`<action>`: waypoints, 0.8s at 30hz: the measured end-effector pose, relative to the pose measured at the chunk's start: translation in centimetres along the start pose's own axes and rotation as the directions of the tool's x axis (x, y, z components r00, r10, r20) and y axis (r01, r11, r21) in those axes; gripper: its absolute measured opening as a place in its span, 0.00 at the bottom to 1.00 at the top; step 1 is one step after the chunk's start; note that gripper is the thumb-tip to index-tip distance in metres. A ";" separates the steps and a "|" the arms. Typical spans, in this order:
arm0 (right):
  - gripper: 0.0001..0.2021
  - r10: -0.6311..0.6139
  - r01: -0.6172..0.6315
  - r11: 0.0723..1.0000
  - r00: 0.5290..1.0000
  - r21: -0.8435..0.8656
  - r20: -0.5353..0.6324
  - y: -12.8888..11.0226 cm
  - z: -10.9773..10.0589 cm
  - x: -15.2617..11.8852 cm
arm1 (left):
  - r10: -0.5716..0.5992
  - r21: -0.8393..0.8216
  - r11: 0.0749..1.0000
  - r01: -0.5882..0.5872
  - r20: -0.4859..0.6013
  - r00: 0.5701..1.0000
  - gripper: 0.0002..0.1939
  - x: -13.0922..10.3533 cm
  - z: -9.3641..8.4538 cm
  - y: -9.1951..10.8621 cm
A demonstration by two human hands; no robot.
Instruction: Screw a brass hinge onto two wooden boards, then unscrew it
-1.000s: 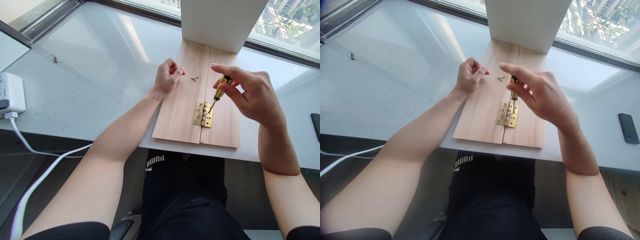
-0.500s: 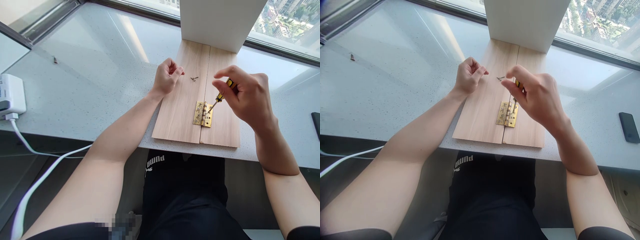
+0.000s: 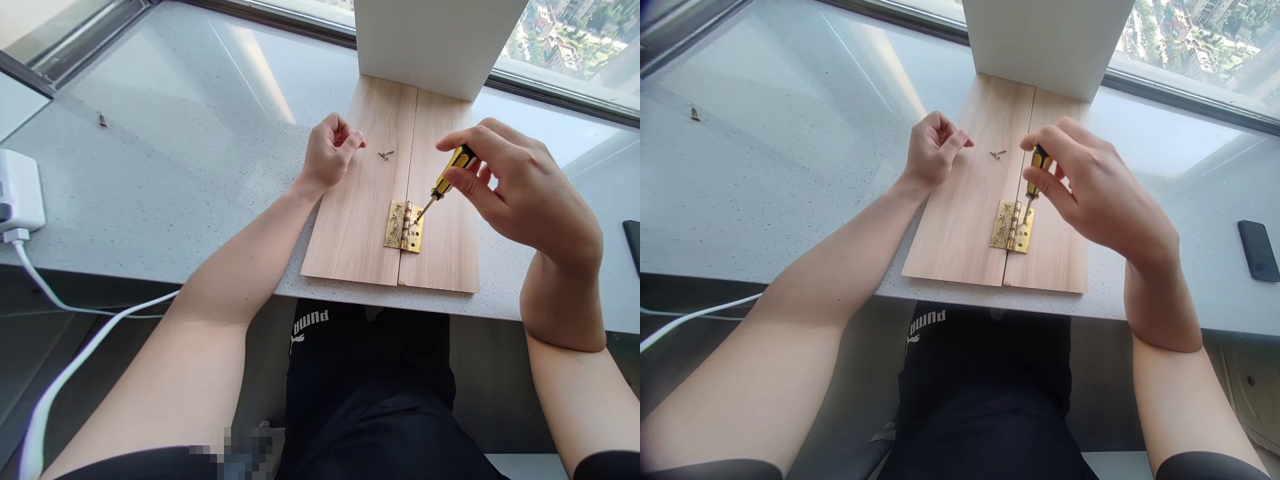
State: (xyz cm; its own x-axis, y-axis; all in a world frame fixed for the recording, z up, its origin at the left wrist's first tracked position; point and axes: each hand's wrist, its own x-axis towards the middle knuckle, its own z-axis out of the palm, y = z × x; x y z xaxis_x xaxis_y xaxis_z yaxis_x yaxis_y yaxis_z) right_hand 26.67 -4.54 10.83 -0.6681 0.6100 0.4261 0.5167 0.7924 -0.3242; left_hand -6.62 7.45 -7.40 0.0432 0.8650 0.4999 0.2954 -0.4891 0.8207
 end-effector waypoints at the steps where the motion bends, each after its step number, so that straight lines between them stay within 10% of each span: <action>1: 0.11 -0.004 0.003 1.000 1.000 -0.006 -0.008 0.3 -0.1 0.1 | 0.002 0.006 1.000 -0.002 0.002 1.000 0.33 0.0 0.0 0.1; 19: 0.17 0.073 -0.087 0.995 0.974 -0.053 -0.213 0.9 3.7 0.9 | -0.019 -0.030 0.999 0.017 -0.051 0.999 0.36 0.0 0.0 -0.8; 24: 0.16 0.012 -0.023 0.995 0.993 -0.100 -0.118 0.8 3.6 0.8 | -0.015 0.005 1.000 0.015 -0.057 0.998 0.32 -0.1 -0.1 -0.7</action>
State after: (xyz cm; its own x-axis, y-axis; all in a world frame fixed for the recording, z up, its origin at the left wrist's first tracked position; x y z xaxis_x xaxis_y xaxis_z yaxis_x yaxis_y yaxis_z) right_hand 24.64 -3.45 7.88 -0.5945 0.6145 0.5186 0.5832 0.7736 -0.2480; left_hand -6.94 7.66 -8.02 -0.0152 0.8644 0.5026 0.3008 -0.4754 0.8267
